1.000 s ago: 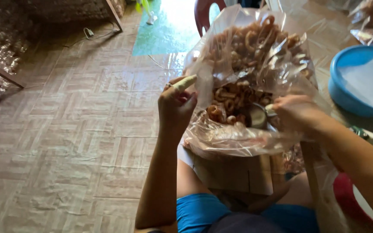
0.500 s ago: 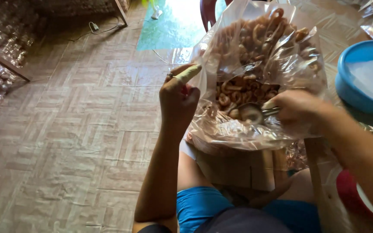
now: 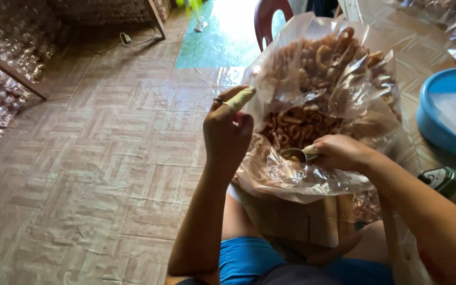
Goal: Scooping snacks from a large bulk container into small plastic bags and sealing them using a manual heat sealer.
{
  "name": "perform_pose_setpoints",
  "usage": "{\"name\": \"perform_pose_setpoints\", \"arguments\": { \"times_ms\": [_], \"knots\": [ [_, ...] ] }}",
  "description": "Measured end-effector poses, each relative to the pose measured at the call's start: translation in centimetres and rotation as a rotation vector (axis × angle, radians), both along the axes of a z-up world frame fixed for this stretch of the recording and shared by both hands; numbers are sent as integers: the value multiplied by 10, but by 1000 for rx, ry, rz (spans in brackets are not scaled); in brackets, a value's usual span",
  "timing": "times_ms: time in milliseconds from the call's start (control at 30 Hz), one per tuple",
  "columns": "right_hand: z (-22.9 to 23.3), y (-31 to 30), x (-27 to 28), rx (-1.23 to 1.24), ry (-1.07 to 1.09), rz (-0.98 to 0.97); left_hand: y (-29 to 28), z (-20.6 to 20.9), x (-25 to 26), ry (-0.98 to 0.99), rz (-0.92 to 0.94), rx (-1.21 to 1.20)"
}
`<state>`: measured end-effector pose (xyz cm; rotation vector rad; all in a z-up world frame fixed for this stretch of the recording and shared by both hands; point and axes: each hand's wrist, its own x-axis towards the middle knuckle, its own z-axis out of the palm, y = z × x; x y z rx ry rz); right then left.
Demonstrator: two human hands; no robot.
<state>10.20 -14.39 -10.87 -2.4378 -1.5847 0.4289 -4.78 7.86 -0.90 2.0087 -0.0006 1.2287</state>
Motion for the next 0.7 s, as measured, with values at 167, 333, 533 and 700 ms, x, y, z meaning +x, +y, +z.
{"name": "perform_pose_setpoints", "arguments": {
  "times_ms": [167,333,533,700],
  "knots": [
    [25,10,-33,265,140,-280,-2,6,-1,20,46,20],
    [-1,-27,-5,266,-37,-535,-3,-3,8,46,105,93],
    [70,-60,-33,466,151,-597,-18,-11,44,374,49,145],
    [101,-88,-28,422,-92,-453,-44,-33,78,562,-297,66]
  ]
}}
